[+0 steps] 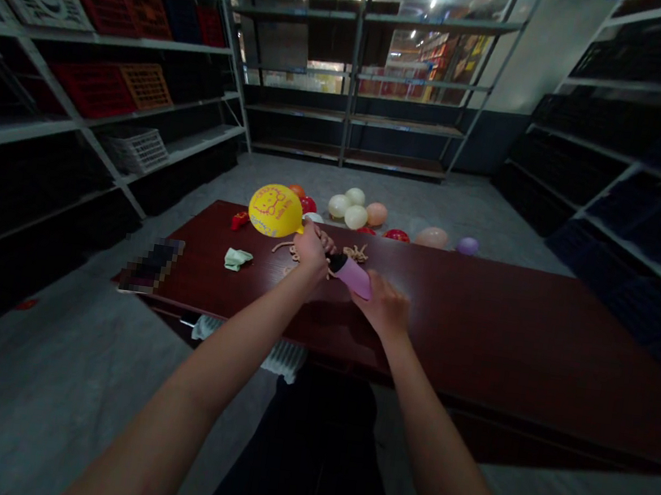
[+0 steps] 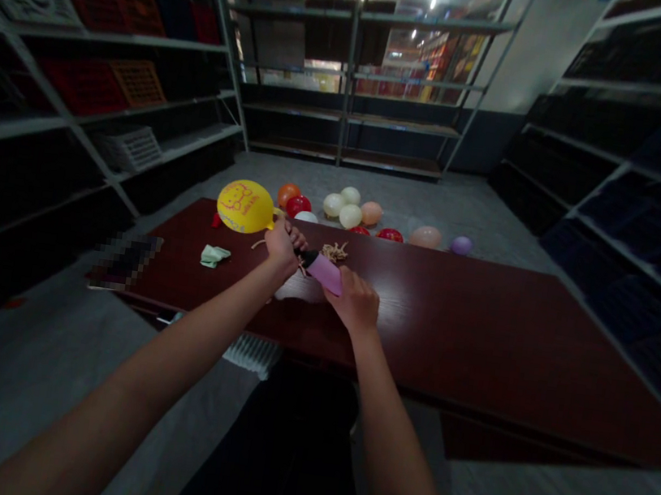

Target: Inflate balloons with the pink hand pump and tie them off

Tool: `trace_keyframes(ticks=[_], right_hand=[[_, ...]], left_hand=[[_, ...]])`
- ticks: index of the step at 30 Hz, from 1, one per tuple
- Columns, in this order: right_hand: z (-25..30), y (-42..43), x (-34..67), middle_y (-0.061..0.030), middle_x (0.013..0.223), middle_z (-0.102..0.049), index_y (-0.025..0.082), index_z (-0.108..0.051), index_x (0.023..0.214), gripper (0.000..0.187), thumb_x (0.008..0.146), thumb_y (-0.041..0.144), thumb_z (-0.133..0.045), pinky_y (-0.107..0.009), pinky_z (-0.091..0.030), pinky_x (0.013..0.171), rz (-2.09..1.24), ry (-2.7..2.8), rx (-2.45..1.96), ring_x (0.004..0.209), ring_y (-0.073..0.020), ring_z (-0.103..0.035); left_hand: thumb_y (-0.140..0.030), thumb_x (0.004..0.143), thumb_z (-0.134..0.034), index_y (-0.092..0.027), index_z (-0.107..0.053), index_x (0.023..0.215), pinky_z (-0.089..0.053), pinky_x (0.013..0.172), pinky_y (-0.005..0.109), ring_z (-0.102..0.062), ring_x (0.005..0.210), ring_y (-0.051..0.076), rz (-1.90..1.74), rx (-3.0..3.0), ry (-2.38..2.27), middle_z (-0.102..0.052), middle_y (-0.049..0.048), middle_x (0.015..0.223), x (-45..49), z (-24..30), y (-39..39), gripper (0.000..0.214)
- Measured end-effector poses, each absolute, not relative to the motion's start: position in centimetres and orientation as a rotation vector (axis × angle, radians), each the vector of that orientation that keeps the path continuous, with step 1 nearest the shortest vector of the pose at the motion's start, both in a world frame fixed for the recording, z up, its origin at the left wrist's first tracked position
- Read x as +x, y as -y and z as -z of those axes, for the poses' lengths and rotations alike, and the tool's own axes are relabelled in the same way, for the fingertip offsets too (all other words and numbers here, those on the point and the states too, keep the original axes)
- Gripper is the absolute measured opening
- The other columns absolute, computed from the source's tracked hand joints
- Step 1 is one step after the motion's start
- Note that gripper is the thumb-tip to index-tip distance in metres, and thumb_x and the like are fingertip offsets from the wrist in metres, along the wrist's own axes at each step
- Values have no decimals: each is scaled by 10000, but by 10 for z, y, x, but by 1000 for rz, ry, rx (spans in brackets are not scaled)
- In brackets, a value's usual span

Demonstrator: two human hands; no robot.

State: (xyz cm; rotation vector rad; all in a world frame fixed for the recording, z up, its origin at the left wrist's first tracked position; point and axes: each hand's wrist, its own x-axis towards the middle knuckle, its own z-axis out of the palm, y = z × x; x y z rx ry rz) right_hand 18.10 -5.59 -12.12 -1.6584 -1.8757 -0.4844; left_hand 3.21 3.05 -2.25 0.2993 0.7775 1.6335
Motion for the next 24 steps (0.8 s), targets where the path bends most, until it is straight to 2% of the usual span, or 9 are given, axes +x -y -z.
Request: trace_keyframes(ticks=[10, 17, 24], right_hand=[[121, 61, 179, -63, 926, -754, 188, -657, 1140, 373, 873, 449, -646, -285, -375, 636, 528, 1981, -1546, 773, -194, -679], [126, 57, 180, -73, 952, -763, 183, -659, 1169, 398, 892, 465, -614, -295, -449, 674, 504, 1930, -1460, 790, -202, -702], [131, 54, 190, -74, 906, -745, 178, -646, 1140, 373, 881, 445, -616, -308, -412, 636, 535, 1787, -1596, 730, -209, -673]], left_hand=[[-339, 1037, -438, -210, -287, 607, -213, 350, 219, -248, 302, 78, -1716, 287, -706, -243, -73, 407, -42, -7, -19, 474], [-491, 1020, -470, -208, -312, 639, -226, 349, 207, -248, 317, 69, -1720, 336, -699, -255, -79, 435, -77, -40, -29, 501], [-644, 901, -596, -204, -346, 633, -223, 351, 200, -263, 331, 62, -1847, 430, -712, -266, -85, 432, -38, -46, -43, 573]])
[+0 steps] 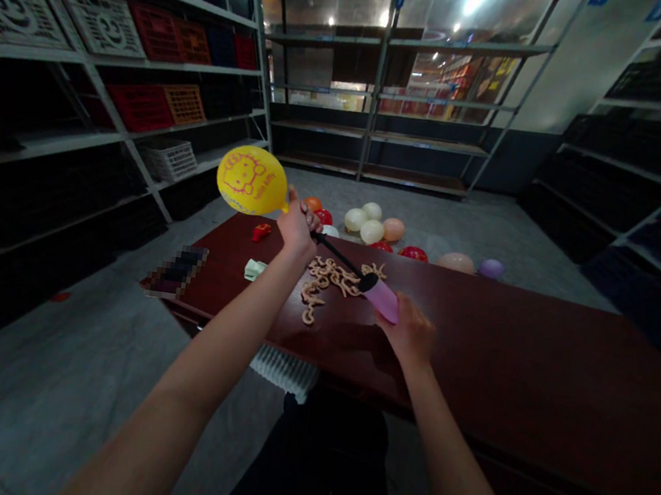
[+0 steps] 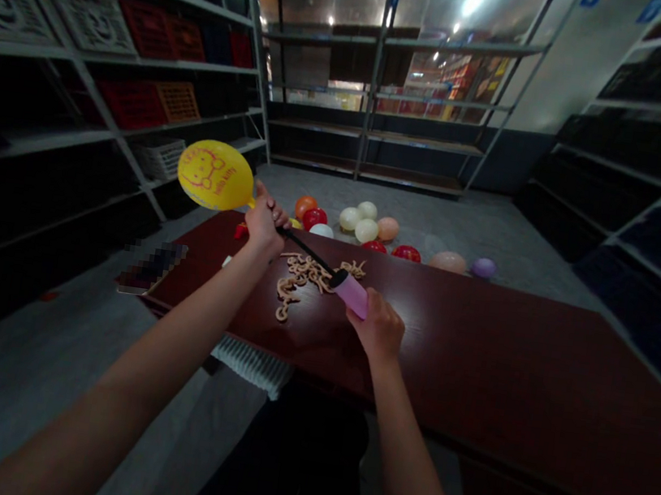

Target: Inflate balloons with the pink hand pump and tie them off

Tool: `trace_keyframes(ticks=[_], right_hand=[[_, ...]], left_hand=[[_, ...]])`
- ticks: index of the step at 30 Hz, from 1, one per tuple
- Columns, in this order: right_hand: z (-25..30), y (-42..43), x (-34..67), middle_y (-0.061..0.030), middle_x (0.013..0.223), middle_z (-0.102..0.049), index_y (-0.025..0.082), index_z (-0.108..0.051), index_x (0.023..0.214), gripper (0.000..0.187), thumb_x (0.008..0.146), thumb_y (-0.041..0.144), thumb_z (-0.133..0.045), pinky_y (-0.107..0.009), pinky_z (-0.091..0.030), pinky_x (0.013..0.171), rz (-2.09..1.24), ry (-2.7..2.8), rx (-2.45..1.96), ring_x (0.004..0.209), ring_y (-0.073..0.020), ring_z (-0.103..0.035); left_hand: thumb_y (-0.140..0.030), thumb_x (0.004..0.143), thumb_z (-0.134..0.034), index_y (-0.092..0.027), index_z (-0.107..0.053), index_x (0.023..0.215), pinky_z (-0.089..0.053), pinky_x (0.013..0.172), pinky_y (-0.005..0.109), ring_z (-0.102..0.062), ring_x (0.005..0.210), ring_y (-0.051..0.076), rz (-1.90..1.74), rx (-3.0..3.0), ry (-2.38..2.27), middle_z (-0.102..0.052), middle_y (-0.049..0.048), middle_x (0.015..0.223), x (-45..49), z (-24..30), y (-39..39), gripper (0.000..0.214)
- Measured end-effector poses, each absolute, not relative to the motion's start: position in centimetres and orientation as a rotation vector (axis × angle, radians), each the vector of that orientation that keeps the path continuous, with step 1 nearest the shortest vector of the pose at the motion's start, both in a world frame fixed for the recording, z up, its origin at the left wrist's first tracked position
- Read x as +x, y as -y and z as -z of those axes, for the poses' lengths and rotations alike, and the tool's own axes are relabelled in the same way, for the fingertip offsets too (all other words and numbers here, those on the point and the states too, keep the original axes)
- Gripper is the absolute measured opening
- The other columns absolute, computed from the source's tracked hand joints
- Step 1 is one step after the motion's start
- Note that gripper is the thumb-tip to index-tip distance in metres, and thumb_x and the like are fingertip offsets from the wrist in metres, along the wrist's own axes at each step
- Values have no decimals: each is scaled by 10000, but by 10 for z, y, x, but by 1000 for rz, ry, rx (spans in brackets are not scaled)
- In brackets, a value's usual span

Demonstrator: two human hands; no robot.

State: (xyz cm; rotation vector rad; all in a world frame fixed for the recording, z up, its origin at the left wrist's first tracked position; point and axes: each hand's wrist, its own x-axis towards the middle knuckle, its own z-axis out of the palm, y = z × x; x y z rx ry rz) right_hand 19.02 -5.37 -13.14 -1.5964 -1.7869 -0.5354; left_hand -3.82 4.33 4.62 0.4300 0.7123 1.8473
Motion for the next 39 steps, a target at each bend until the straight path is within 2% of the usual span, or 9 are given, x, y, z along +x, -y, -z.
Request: trace_keyframes(ticks=[6, 15, 22, 27, 34, 39], right_hand=[[125, 56, 191, -88, 936, -742, 174, -628, 1156, 366, 886, 421, -627, -309, -380, 637, 511, 1747, -1715, 777, -225, -668], [121, 56, 188, -88, 933, -737, 177, -631, 1166, 377, 885, 428, -648, -311, -318, 613, 543, 1772, -1830, 757, -221, -642], [115, 59, 180, -68, 883, -737, 189, -664, 1112, 343, 882, 441, -634, -296, -309, 616, 544, 1968, -1744, 717, -194, -635], [118, 60, 178, -68, 919, -745, 197, -668, 1142, 379, 892, 476, -612, -283, -327, 622, 550, 2041, -1676, 745, -185, -653], [120, 60, 180, -57, 935, -753, 195, -675, 1165, 408, 878, 484, -644, -277, -388, 647, 542, 2048, -1587, 787, -186, -683], [117, 60, 178, -66, 950, -762, 185, -669, 1170, 396, 879, 452, -640, -281, -421, 660, 495, 2017, -1542, 787, -191, -694]], left_hand=[[-648, 940, -522, -213, -301, 594, -206, 350, 221, -255, 322, 65, -1859, 387, -724, -254, -69, 424, -3, -40, -57, 598], [-405, 1023, -483, -209, -327, 556, -231, 355, 218, -273, 304, 68, -1694, 369, -759, -277, -73, 400, 60, 24, -42, 530], [-332, 1027, -444, -203, -314, 569, -199, 353, 210, -242, 289, 59, -1650, 105, -791, -261, -82, 402, 34, 48, -33, 494], [-341, 1004, -496, -208, -300, 589, -212, 355, 210, -250, 295, 60, -1717, 86, -803, -252, -93, 414, -2, 37, -29, 479], [-256, 1009, -452, -200, -303, 598, -196, 366, 198, -244, 311, 55, -1785, 179, -776, -252, -86, 419, -67, -3, -24, 441], [-405, 985, -558, -202, -304, 612, -197, 370, 198, -237, 315, 50, -1811, 234, -760, -244, -93, 430, -84, -29, -34, 495]])
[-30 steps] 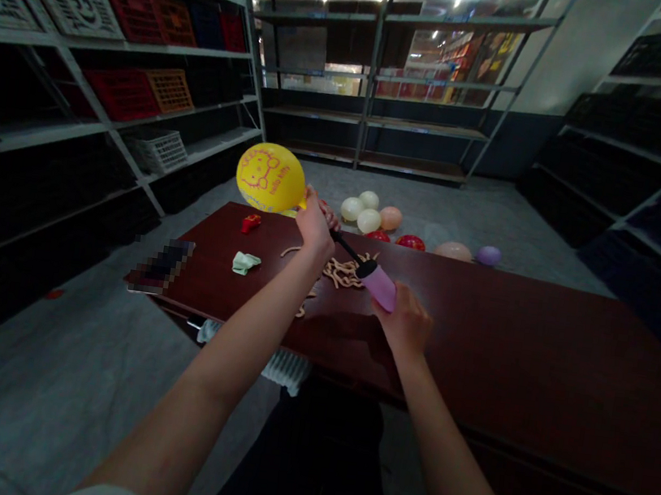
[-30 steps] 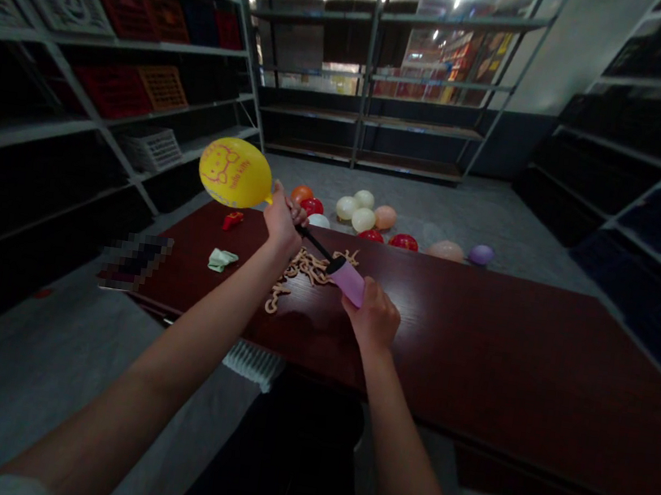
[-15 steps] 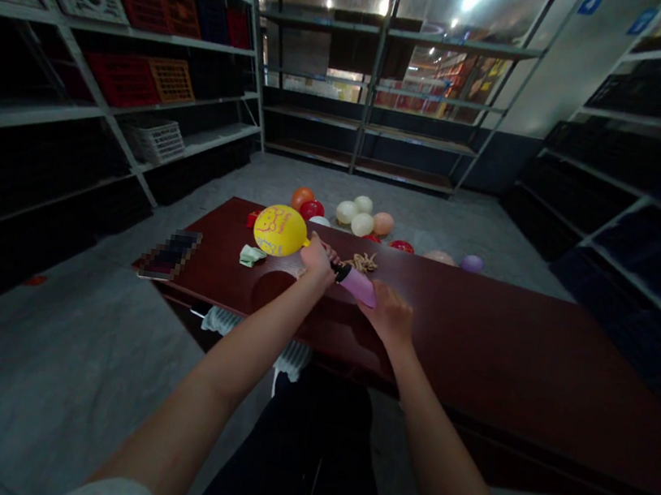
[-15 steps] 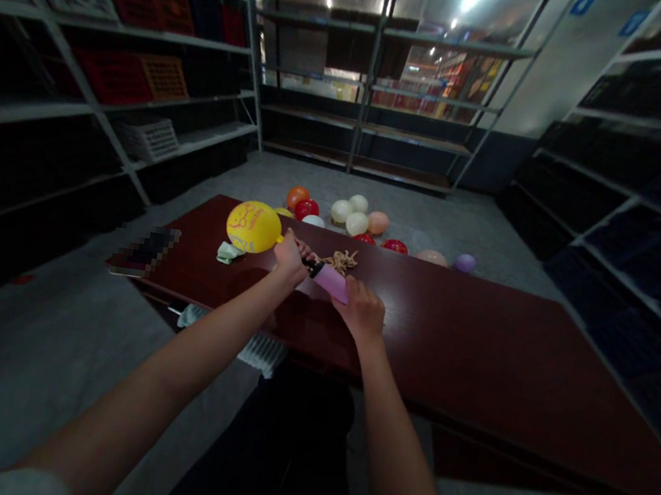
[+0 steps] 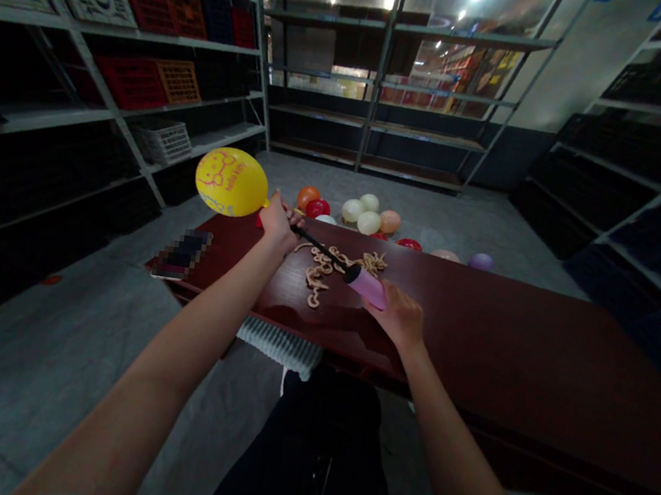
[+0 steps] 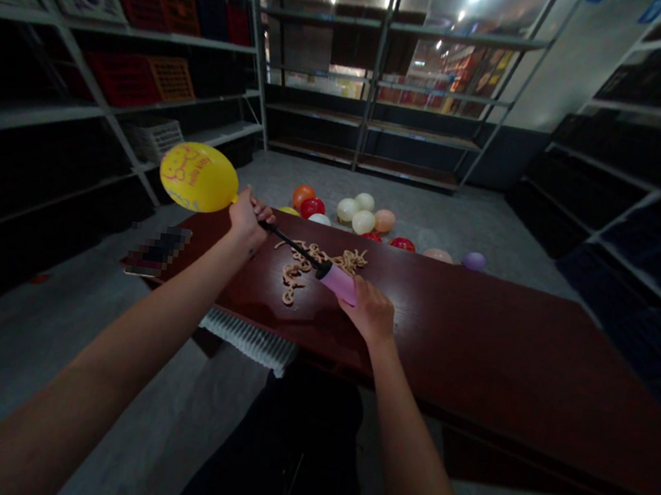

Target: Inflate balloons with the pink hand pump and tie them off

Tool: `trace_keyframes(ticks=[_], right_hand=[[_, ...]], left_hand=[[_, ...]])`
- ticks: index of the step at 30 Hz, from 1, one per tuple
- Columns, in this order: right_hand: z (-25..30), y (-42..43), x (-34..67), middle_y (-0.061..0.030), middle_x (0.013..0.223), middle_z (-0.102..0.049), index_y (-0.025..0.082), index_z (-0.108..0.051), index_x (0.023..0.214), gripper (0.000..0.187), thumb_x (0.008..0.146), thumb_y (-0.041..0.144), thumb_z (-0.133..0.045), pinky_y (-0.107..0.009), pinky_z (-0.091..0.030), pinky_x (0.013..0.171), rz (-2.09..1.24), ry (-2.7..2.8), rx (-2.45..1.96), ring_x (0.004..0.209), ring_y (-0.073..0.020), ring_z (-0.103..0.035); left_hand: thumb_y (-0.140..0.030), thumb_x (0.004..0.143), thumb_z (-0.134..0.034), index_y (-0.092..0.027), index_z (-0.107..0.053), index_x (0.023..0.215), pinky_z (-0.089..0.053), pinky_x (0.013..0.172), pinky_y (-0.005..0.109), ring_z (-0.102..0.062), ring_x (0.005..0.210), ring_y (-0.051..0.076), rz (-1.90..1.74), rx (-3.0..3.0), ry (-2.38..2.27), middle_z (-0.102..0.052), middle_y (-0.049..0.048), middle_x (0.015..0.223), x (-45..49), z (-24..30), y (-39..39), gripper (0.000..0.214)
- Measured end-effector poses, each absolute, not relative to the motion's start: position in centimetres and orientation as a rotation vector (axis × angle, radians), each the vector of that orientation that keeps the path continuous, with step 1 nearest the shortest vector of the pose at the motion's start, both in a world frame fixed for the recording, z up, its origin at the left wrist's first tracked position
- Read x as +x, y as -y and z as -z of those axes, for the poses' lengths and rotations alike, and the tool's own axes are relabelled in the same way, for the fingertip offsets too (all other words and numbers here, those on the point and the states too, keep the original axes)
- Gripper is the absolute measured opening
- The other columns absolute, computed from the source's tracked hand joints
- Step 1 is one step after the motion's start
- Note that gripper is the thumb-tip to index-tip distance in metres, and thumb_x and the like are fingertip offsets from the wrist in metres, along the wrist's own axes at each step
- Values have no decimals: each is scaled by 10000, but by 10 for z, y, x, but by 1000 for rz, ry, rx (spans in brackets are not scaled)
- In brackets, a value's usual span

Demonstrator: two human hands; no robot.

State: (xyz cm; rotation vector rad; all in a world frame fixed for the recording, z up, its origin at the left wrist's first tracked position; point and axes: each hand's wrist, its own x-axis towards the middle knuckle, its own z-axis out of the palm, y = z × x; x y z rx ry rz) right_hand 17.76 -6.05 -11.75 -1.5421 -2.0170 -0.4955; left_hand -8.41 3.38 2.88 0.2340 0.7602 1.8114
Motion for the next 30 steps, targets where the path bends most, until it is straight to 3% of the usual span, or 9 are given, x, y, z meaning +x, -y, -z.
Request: trace_keyframes(ticks=[4, 11, 21, 30], right_hand=[[121, 58, 180, -76, 925, -757, 174, -668, 1148, 394, 877, 458, -638, -287, -407, 642, 494, 1924, -1592, 765, -200, -686], [123, 54, 187, -95, 893, -734, 174, -647, 1121, 392, 881, 482, -606, -299, -380, 629, 451, 1771, -1706, 740, -216, -653], [121, 53, 187, -105, 945, -748, 166, -633, 1154, 418, 911, 500, -570, -303, -366, 628, 445, 1718, -1755, 787, -233, -670], [119, 56, 179, -79, 929, -755, 186, -659, 1136, 400, 895, 501, -608, -284, -328, 613, 448, 1908, -1663, 790, -205, -677]], left_hand=[[-521, 964, -572, -208, -285, 591, -209, 355, 205, -245, 321, 59, -1911, 296, -749, -243, -84, 423, -63, -36, -42, 565], [-578, 955, -562, -213, -306, 590, -215, 344, 213, -238, 331, 56, -1889, 378, -644, -237, -75, 425, -12, -35, -51, 576], [-540, 967, -560, -210, -311, 540, -217, 341, 215, -262, 295, 58, -1687, 447, -702, -248, -79, 383, 68, 8, -30, 594], [-376, 1017, -486, -209, -288, 531, -217, 324, 211, -253, 269, 63, -1719, 271, -817, -260, -76, 367, 31, 17, -21, 550]])
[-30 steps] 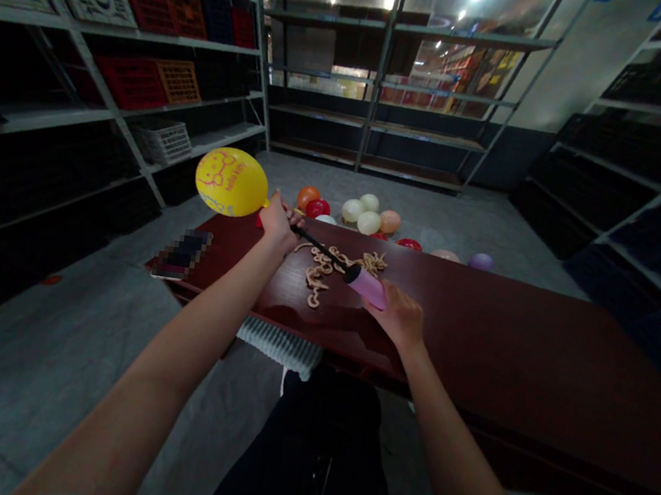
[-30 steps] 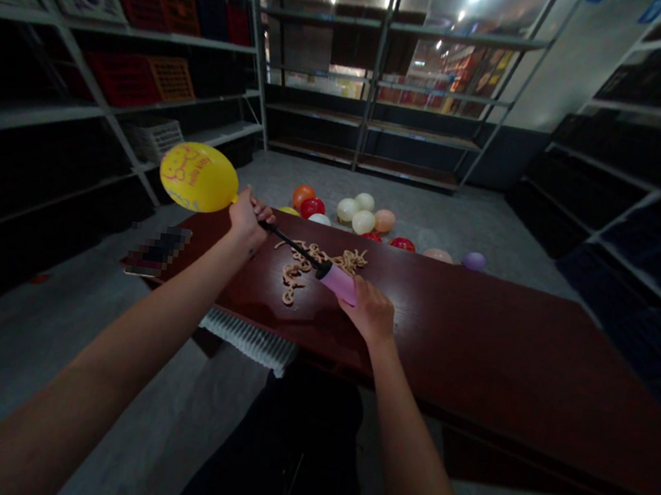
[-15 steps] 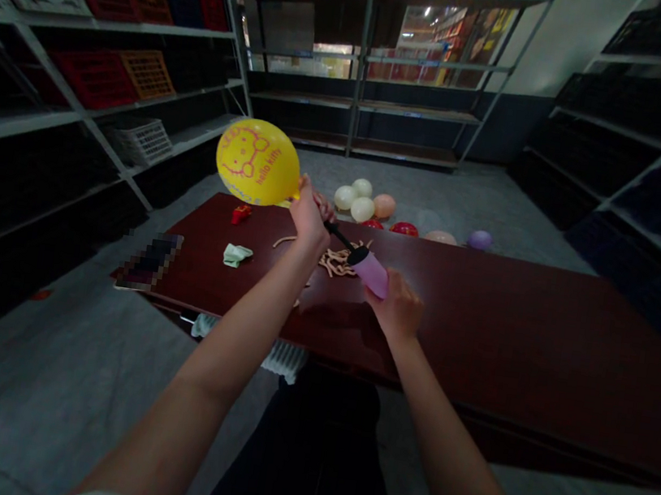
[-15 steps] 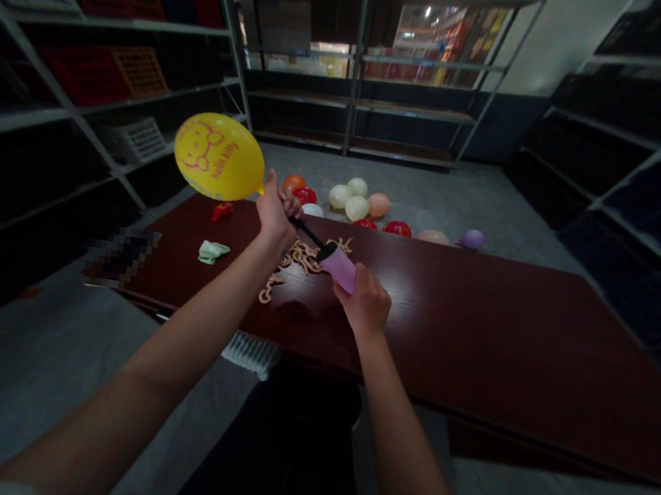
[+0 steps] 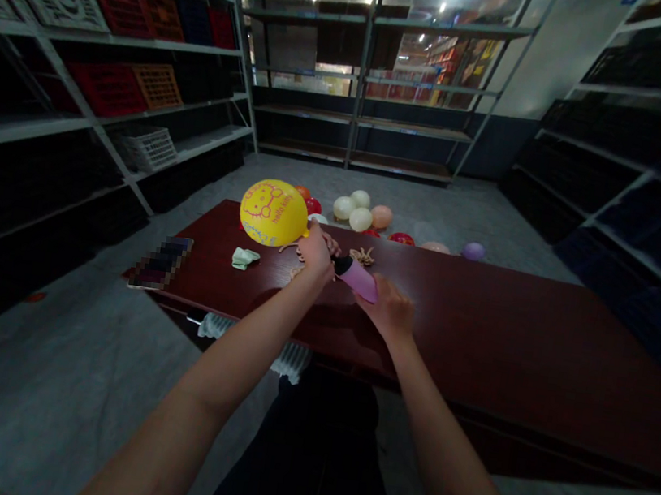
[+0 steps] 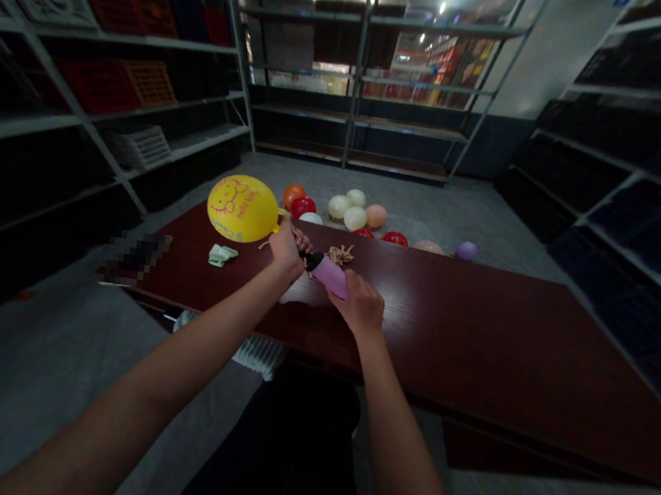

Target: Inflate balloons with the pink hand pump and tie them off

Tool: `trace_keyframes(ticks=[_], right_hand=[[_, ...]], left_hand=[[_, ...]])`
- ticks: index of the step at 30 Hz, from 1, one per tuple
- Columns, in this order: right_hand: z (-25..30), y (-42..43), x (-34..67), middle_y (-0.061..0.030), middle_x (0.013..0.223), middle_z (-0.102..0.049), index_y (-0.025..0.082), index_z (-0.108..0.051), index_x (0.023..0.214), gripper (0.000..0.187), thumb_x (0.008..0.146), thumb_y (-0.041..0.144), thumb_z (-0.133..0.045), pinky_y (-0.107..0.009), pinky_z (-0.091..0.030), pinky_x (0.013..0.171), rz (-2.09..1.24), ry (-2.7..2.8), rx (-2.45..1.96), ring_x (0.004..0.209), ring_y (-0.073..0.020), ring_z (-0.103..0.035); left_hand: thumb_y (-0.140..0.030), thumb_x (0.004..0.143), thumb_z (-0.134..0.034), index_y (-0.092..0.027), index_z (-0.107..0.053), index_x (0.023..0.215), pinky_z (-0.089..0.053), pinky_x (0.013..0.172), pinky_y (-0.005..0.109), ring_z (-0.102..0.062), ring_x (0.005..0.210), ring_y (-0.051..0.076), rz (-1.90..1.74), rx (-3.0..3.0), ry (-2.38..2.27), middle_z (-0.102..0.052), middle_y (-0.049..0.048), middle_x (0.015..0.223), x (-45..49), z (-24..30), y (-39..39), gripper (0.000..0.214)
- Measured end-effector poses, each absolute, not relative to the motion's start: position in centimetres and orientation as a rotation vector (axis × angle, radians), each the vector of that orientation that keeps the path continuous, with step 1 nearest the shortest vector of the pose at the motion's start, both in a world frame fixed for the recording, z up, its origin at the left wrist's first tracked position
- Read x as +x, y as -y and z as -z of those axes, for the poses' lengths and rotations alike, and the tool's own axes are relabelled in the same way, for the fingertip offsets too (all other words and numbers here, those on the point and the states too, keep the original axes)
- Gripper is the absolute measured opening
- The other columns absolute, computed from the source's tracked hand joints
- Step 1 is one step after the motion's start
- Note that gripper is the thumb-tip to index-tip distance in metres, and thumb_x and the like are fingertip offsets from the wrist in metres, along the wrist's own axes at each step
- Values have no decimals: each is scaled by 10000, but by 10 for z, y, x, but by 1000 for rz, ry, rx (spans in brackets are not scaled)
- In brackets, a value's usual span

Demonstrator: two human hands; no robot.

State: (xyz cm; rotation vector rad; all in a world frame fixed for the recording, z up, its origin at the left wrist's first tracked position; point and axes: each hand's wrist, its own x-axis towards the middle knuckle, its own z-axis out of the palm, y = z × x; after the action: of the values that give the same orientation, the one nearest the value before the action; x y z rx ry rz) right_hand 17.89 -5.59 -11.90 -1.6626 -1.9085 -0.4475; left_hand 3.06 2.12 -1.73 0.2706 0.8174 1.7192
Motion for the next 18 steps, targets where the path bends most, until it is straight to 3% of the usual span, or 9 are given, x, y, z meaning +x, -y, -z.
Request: trace_keyframes(ticks=[11, 18], right_hand=[[122, 60, 181, -48, 949, -764, 198, -668, 1155, 384, 873, 458, -664, -286, -394, 636, 531, 2025, -1493, 764, -192, -696], [122, 58, 181, -80, 919, -755, 178, -666, 1162, 417, 889, 491, -627, -294, -422, 637, 523, 2012, -1469, 756, -202, -688]], left_hand=[[-282, 1025, -447, -203, -283, 589, -218, 374, 215, -248, 302, 61, -1800, 198, -769, -254, -83, 402, -58, -13, -8, 472], [-401, 1017, -491, -201, -302, 625, -218, 379, 201, -239, 324, 59, -1864, 264, -719, -247, -82, 428, -85, -37, -10, 479]])
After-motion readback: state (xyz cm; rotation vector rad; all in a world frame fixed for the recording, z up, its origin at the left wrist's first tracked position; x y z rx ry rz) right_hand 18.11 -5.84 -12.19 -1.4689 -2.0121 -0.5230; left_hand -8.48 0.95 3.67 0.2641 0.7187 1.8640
